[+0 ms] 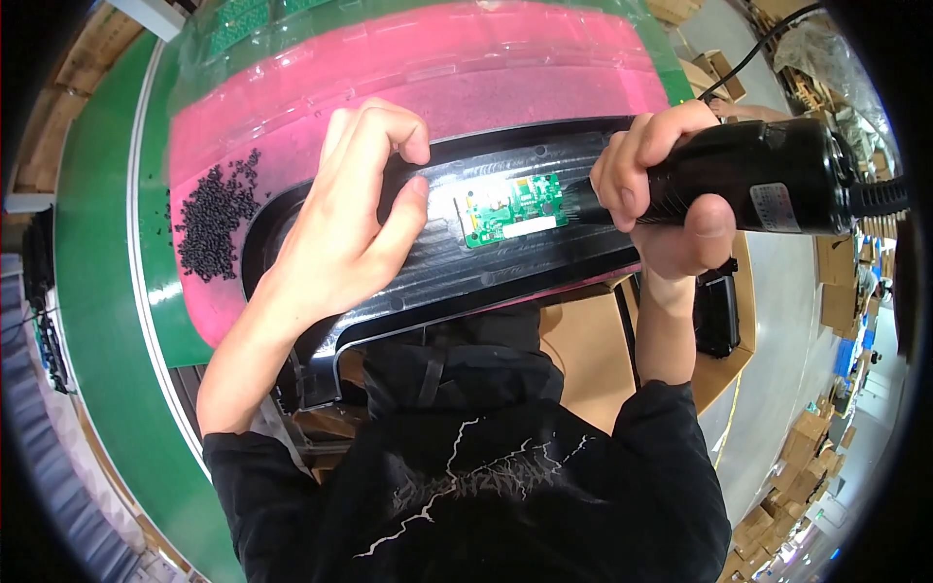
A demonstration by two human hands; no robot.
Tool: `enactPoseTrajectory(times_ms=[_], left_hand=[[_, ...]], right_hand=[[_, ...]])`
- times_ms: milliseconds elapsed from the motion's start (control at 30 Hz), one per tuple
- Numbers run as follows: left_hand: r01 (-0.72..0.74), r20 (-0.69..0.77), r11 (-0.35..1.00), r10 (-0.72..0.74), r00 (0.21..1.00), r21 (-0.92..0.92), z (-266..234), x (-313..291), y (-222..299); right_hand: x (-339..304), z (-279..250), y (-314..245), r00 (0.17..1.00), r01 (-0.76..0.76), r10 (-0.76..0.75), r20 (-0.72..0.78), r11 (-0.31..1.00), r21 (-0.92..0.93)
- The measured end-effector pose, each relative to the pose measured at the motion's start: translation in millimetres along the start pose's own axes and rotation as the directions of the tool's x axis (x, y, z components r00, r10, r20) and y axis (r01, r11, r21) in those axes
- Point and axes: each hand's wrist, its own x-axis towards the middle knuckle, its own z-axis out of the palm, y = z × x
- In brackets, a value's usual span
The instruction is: Installing circuit boards into plastic housings and securing them with screws using an electric screwdriver.
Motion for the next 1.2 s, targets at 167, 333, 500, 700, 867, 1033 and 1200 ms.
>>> enactPoseTrajectory(times_ms=[167, 333, 500, 700, 867, 1033, 1200], left_hand=[[0.031, -0.034, 0.987, -0.026, 0.999, 0.155, -18.4, 1.9, 17.2], [0.162, 0.286, 0.896, -0.297, 0.911, 0.414, -47.0, -2.7, -0.7], [0.023, 0.218, 0.842, -0.166, 0.962, 0.539, -39.2, -21.2, -29.7], [0.019, 0.258, 0.864, -0.171, 0.951, 0.503, -50.6, -36.4, -34.2], [-0.061, 0.095, 0.841, 0.011, 0.995, 0.538, -76.5, -61.1, 17.5], [0.011, -0.265, 0.685, 0.267, 0.927, 0.728, -91.9, -91.2, 68.6], [0.448, -0.495, 0.211, 0.38, 0.781, 0.869, -174.3, -181.9, 31.6]], right_hand=[[0.2, 4.0, -3.1, 0.999, -0.047, 0.041, -0.032, 0.972, -0.228], [12.2, -26.6, -9.1, 0.972, -0.181, 0.206, -0.115, 0.964, 0.196], [48.8, -62.7, 25.2, 0.838, -0.078, 0.331, -0.434, 0.86, 0.504], [6.0, -36.2, -24.8, 0.827, 0.024, 0.139, -0.544, 0.959, 0.281], [-67.0, -97.0, -93.6, 0.369, 0.253, -0.768, -0.523, 0.624, -0.739], [-173.3, -227.4, -82.5, 0.064, -0.23, -0.728, -0.682, 0.655, -0.72], [-367.5, -343.2, 39.8, 0.114, -0.899, -0.613, -0.782, 0.271, -0.344]])
